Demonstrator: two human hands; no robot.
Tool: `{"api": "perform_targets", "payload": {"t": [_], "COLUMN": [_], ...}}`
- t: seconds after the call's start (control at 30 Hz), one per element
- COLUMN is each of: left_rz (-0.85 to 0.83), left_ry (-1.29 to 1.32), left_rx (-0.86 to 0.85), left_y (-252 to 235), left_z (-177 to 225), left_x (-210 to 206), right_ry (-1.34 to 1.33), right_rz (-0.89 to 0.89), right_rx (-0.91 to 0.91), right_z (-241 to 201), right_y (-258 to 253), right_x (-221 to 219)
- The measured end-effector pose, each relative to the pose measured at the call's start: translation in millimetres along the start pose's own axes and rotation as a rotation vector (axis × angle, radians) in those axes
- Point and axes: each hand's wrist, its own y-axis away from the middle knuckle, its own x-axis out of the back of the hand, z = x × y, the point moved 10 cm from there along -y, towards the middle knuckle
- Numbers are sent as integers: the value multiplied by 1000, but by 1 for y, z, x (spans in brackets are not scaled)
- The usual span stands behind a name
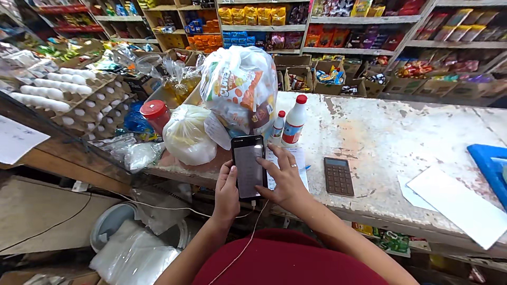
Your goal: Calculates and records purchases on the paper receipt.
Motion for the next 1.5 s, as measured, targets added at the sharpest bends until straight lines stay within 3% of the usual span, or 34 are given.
{"api": "perform_targets", "payload": {"t": [0.17,0.7,1.13,1.27,1.5], "left_rz": [-1,40,19,26,25], "left_ry": [-34,-1,28,36,29], "left_rx": [-4,18,32,22,4], "left_y": [-1,0,8,8,10], "left_z": [-1,1,-1,1,3], "left_x": [0,7,5,7,8], "right_ry": [-14,-53,-38,-281,-115], "right_rz": [108,103,-100,13,96], "right_rx": [51,62,-77,-128,-35], "right_z": [-4,-7,-9,2,-2], "right_y": [-4,-7,-9,-5,-5], "right_x": [7,7,-19,-5,5]}}
